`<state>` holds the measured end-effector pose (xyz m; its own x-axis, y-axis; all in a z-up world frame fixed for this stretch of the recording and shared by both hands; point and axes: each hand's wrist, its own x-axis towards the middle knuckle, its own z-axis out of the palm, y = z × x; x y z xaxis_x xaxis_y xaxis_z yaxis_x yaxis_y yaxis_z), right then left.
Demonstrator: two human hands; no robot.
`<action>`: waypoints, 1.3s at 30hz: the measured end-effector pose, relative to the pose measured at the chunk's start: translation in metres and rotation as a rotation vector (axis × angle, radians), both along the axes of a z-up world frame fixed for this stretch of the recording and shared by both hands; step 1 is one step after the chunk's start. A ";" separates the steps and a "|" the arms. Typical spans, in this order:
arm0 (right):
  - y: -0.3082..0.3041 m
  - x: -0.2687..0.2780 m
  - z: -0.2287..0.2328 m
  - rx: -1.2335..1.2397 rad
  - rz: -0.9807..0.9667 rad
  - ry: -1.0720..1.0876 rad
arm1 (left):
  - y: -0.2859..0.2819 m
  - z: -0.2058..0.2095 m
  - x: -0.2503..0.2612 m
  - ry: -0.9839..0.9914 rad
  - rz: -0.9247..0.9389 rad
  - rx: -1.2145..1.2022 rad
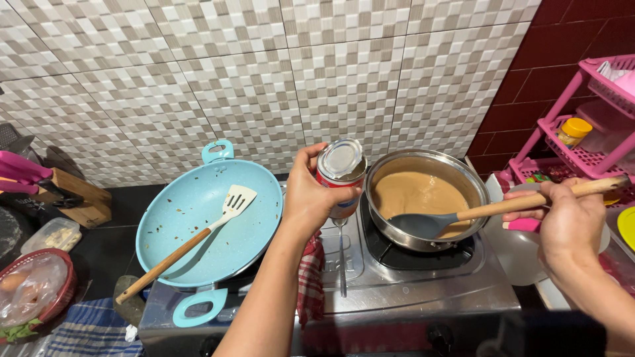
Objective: The person stirs a pot of brown liquid on a portable gas stove, scrapes condensed milk from cans into the pot with a spatula and spoon, and stirs the mixture as it thickens. They discard an empty can in a lower cabinet, wipe the stove with a cloth, arrange items on the counter, and set a glass on the stove.
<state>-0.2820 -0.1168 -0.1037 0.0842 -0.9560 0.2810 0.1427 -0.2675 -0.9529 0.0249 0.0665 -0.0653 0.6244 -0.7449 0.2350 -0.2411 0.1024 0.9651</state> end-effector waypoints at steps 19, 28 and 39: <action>-0.036 0.000 -0.018 -0.109 -0.087 -0.089 | -0.060 0.033 -0.014 -0.404 -0.147 0.261; -0.042 0.001 -0.015 -0.073 -0.094 -0.134 | -0.083 0.050 -0.025 -0.562 -0.162 0.570; -0.042 0.000 -0.013 -0.020 -0.144 -0.114 | -0.099 0.052 -0.029 -0.615 -0.206 0.629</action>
